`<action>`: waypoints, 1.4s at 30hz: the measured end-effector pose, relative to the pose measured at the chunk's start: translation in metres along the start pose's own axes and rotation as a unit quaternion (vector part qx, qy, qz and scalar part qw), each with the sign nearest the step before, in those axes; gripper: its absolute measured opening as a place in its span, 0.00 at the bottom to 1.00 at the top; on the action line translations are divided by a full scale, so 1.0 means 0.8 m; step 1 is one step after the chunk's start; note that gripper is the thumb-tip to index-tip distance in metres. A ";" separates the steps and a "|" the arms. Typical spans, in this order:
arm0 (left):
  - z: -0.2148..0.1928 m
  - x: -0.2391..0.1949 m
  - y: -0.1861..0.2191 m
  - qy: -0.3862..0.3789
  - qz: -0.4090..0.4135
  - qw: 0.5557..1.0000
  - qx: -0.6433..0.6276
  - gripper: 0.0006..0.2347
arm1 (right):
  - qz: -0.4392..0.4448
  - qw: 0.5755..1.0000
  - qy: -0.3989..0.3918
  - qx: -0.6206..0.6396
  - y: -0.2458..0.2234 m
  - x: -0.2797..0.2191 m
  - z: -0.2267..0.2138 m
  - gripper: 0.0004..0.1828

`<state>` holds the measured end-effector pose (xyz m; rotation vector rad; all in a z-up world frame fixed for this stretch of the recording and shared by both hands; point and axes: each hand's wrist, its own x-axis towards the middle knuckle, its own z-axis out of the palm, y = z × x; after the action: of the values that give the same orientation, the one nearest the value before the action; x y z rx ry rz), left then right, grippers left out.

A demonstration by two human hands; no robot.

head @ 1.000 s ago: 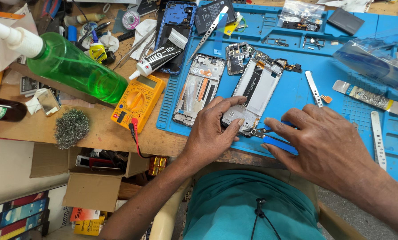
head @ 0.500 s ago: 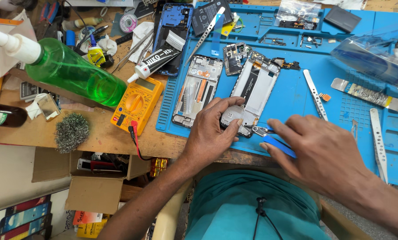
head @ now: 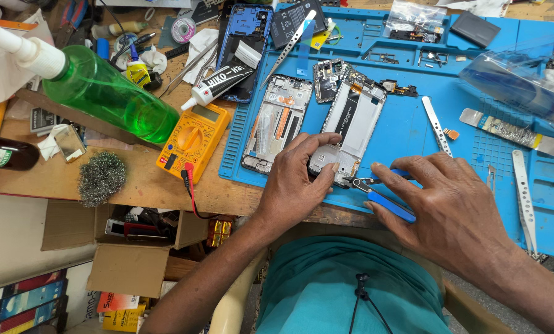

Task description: The person uses a blue plastic pry tool to carefully separate and remove components from a disassembled smartphone on a blue work mat. They lift and detach small internal parts, then place them on the mat. The workspace contains multiple phone parts, tools, and a multimeter.

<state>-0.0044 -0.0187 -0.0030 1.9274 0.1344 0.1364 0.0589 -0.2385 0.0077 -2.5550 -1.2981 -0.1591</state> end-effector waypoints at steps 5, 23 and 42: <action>0.000 0.001 -0.003 -0.007 0.003 1.000 0.005 0.16 | -0.010 1.000 0.019 -0.007 0.000 -0.003 0.002 0.27; -0.001 0.002 -0.001 -0.007 -0.006 1.000 0.009 0.16 | 0.034 0.999 0.007 0.030 -0.009 -0.006 0.010 0.26; -0.001 0.005 0.001 -0.021 -0.027 0.999 0.010 0.15 | 0.012 0.999 -0.053 0.005 0.003 -0.002 0.015 0.29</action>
<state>-0.0003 -0.0178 -0.0020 1.9434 0.1596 0.0578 0.0597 -0.2375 -0.0048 -2.6002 -1.3017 -0.0126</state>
